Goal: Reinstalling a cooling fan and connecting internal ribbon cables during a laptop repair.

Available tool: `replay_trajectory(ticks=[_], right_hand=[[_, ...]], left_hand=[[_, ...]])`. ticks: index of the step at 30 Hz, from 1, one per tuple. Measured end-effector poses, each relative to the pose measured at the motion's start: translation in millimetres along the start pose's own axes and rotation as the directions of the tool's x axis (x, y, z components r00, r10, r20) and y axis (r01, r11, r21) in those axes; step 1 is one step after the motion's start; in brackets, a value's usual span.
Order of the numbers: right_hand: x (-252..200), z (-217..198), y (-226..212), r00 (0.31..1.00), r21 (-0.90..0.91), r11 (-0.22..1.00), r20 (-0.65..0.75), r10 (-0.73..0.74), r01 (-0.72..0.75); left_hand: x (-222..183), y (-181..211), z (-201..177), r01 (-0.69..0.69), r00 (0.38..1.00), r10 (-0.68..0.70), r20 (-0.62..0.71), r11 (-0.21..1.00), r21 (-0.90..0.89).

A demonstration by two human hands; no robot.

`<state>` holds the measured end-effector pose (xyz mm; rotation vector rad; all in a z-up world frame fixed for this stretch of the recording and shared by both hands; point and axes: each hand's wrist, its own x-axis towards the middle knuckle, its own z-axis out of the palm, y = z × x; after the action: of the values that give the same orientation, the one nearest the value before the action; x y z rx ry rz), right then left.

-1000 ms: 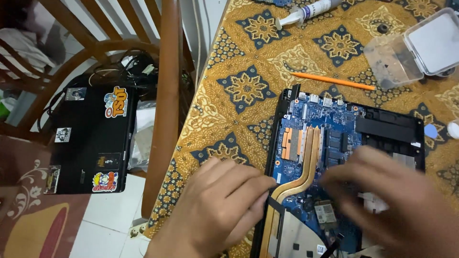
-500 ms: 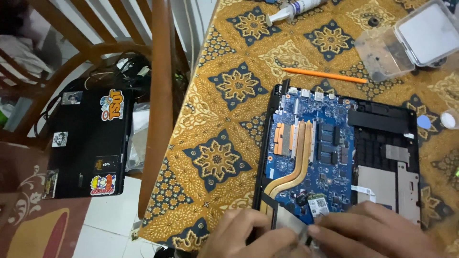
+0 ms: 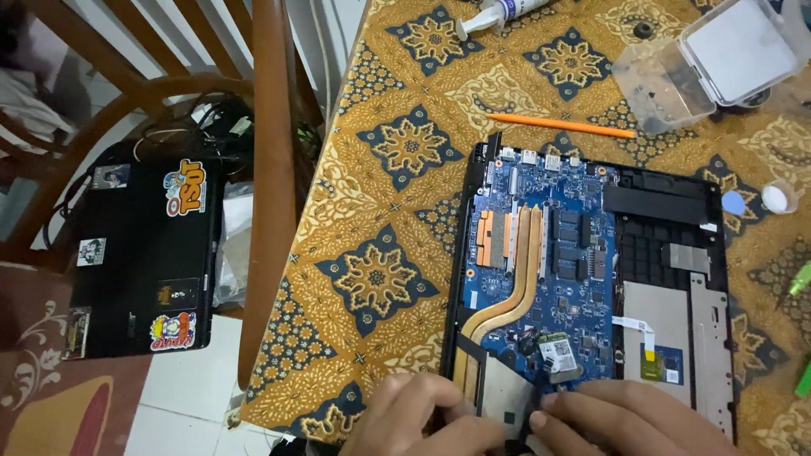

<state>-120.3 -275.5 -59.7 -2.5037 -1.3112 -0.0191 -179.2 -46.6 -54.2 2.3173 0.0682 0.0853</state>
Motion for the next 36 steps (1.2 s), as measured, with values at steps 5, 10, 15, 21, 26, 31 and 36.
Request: replay_trajectory(ticks=[5, 10, 15, 21, 26, 31, 36], right_hand=[[9, 0, -14, 0.916, 0.084, 0.912, 0.045, 0.4, -0.402], [28, -25, -36, 0.995, 0.049, 0.995, 0.056, 0.086, -0.089], [47, -33, -53, 0.975, 0.044, 0.984, -0.132, 0.178, -0.173], [45, -38, -41, 0.999, 0.121, 0.993, -0.03, 0.017, -0.013], [46, -28, -28, 0.993, 0.061, 0.991, -0.016, -0.12, 0.121], [53, -24, -19, 0.962, 0.0, 0.962, -0.028, -0.272, 0.272], [57, -21, -14, 0.934, -0.094, 0.938, -0.103, -0.342, 0.333]], left_hand=[[4, -1, -17, -0.131, 0.99, 0.134, 0.033, 0.987, -0.09], [9, 7, -55, -0.333, 0.91, 0.379, 0.168, 0.909, -0.25], [5, 7, -69, -0.152, 0.958, 0.223, 0.179, 0.927, -0.342], [-1, -7, -68, -0.376, 0.866, 0.463, 0.19, 0.853, -0.362], [-6, -17, -58, -0.417, 0.87, 0.465, 0.163, 0.871, -0.259], [-3, -12, -60, -0.473, 0.851, 0.502, 0.154, 0.86, -0.192], [3, -14, -62, -0.543, 0.81, 0.564, 0.16, 0.825, -0.16]])
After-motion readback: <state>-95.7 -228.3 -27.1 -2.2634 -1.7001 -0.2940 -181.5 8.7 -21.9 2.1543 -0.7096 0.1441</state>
